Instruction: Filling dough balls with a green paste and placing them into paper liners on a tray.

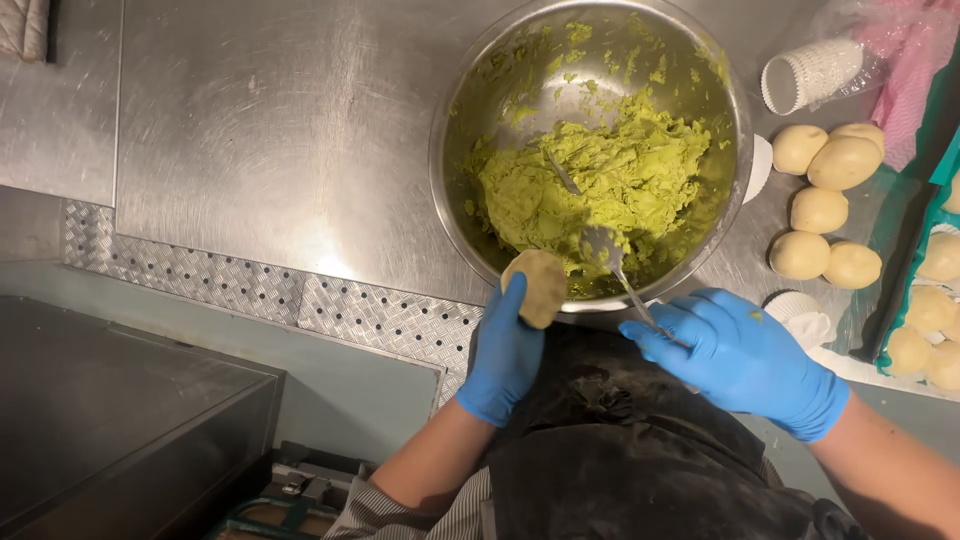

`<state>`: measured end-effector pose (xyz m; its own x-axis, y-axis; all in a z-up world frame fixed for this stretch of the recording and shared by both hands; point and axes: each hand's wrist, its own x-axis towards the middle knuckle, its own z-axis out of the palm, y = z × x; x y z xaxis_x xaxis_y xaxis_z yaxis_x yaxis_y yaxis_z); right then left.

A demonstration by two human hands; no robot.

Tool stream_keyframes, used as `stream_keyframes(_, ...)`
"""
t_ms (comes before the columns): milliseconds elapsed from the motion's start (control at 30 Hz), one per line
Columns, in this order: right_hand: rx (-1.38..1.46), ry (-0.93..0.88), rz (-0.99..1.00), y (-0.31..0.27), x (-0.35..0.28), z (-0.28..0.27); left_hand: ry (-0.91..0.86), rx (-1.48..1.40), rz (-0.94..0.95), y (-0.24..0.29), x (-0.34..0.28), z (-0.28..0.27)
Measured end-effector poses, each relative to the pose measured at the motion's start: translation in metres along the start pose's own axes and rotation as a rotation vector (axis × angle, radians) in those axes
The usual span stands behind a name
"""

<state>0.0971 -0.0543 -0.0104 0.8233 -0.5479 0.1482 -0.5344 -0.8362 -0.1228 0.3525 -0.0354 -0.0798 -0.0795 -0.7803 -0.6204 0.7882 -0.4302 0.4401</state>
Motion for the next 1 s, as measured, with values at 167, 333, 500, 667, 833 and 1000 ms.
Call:
stream_keyframes(167, -0.071, -0.015, -0.093, -0.017, 0.03, -0.009, -0.205, 0.963, 0.499, 0.016, -0.021, 0.048)
stream_keyframes(333, -0.105, 0.086, -0.185, -0.028, 0.029, -0.004, -0.259, 0.644, 0.474, 0.019, -0.019, 0.064)
stream_keyframes(500, 0.04, 0.252, -0.124, -0.032, 0.011, 0.007, -0.47, -0.563, -0.213, 0.011, -0.016, 0.05)
stream_keyframes(667, 0.207, 0.307, 0.106, -0.041, 0.006, 0.002, -0.266, -0.248, -0.016, -0.001, -0.011, 0.052)
stream_keyframes(833, 0.379, 0.321, 0.311, -0.046, 0.003, -0.007, -0.167, -0.148, 0.02, 0.003, -0.004, 0.058)
stream_keyframes(1000, 0.939, 0.843, 0.976, -0.046, 0.014, -0.033, -0.155, -0.137, 0.001, 0.008, 0.001, 0.034)
